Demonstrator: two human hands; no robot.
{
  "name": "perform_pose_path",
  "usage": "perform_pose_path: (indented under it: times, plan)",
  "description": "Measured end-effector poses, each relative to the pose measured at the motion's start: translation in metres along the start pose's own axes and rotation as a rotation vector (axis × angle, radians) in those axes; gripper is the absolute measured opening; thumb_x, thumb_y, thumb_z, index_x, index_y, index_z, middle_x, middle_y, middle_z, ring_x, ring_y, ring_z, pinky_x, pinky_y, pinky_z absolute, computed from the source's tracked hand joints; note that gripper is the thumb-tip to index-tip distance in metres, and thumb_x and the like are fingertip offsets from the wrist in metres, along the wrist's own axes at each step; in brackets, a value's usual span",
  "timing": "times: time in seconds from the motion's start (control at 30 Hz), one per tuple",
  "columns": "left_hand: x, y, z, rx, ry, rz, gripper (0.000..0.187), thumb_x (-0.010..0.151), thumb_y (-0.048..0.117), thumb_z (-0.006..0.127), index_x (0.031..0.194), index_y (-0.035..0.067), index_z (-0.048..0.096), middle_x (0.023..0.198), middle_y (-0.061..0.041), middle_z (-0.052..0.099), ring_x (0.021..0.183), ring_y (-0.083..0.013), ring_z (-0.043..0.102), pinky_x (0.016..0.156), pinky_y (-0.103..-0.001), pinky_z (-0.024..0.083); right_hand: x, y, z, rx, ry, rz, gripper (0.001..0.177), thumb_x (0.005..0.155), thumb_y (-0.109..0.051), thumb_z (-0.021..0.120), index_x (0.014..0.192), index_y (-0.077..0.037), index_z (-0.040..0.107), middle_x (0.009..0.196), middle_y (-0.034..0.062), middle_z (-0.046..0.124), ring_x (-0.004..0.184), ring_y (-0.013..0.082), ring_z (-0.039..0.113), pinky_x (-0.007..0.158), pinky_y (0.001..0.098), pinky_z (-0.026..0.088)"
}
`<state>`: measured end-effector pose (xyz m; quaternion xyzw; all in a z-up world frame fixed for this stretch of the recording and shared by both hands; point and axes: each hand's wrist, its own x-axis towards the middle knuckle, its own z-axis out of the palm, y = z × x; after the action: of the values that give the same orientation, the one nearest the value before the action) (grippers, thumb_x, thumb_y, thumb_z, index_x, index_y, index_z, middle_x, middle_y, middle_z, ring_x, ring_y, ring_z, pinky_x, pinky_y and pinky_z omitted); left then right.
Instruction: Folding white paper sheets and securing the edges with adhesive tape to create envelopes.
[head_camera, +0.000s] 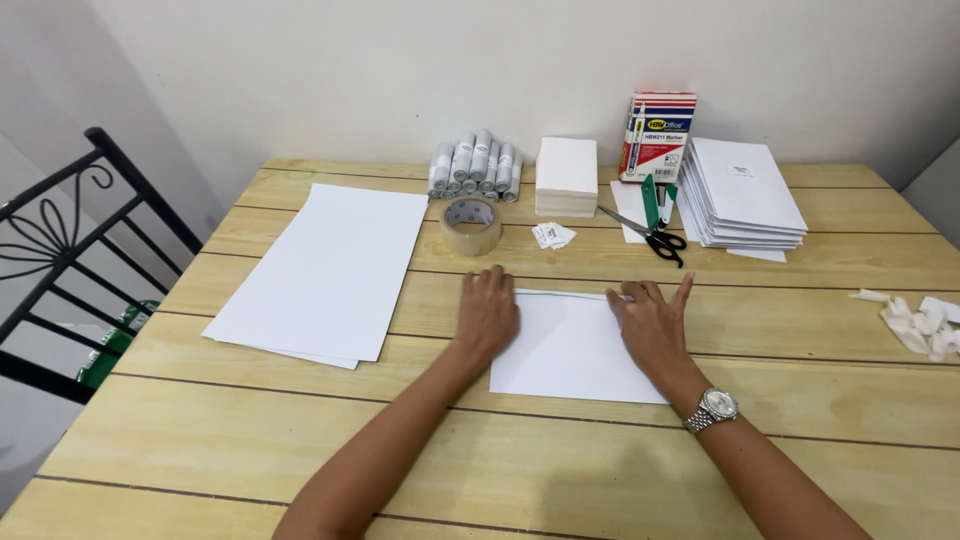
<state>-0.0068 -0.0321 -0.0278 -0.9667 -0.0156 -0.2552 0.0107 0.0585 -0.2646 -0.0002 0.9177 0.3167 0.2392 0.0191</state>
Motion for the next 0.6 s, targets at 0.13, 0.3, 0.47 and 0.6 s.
perform_pose_path:
  times: [0.13, 0.3, 0.47, 0.6]
  plan:
    - [0.01, 0.064, -0.049, -0.26, -0.096, 0.066, 0.054, 0.075, 0.011, 0.04, 0.126, -0.007, 0.049, 0.132, -0.023, 0.047, 0.128, -0.0361, 0.041, 0.103, -0.064, 0.018, -0.001, 0.003, 0.002, 0.007, -0.017, -0.008, 0.025, 0.089, -0.012, 0.054, 0.105, -0.025, 0.068, 0.106, 0.0071, 0.067, 0.11, 0.0229, 0.06, 0.1, 0.0742, 0.014]
    - [0.033, 0.114, -0.001, -0.238, -0.162, 0.085, 0.058, 0.08, 0.023, 0.035, 0.13, -0.003, 0.045, 0.136, -0.021, 0.046, 0.131, -0.03, 0.038, 0.106, -0.065, 0.008, -0.004, 0.005, 0.003, 0.045, 0.008, 0.01, 0.03, 0.087, -0.015, 0.051, 0.107, -0.031, 0.067, 0.107, 0.0018, 0.066, 0.108, 0.0209, 0.059, 0.1, 0.0726, 0.013]
    - [0.019, 0.116, -0.01, -0.148, -0.172, -0.035, 0.062, 0.082, 0.026, 0.032, 0.13, -0.012, 0.041, 0.134, -0.03, 0.043, 0.129, -0.037, 0.039, 0.108, -0.062, 0.003, -0.002, 0.009, 0.016, -0.007, 0.041, 0.01, 0.032, 0.086, -0.015, 0.051, 0.105, -0.036, 0.066, 0.105, -0.0028, 0.067, 0.103, 0.0165, 0.061, 0.101, 0.0722, 0.01]
    - [0.011, 0.103, -0.014, -0.035, -0.157, -0.166, 0.068, 0.081, 0.034, 0.037, 0.127, -0.015, 0.041, 0.131, -0.032, 0.044, 0.126, -0.0403, 0.041, 0.107, -0.063, 0.003, -0.004, 0.011, 0.021, -0.024, 0.048, 0.023, 0.031, 0.087, -0.013, 0.053, 0.104, -0.034, 0.068, 0.106, -0.0012, 0.067, 0.104, 0.0186, 0.062, 0.1, 0.0716, 0.01]
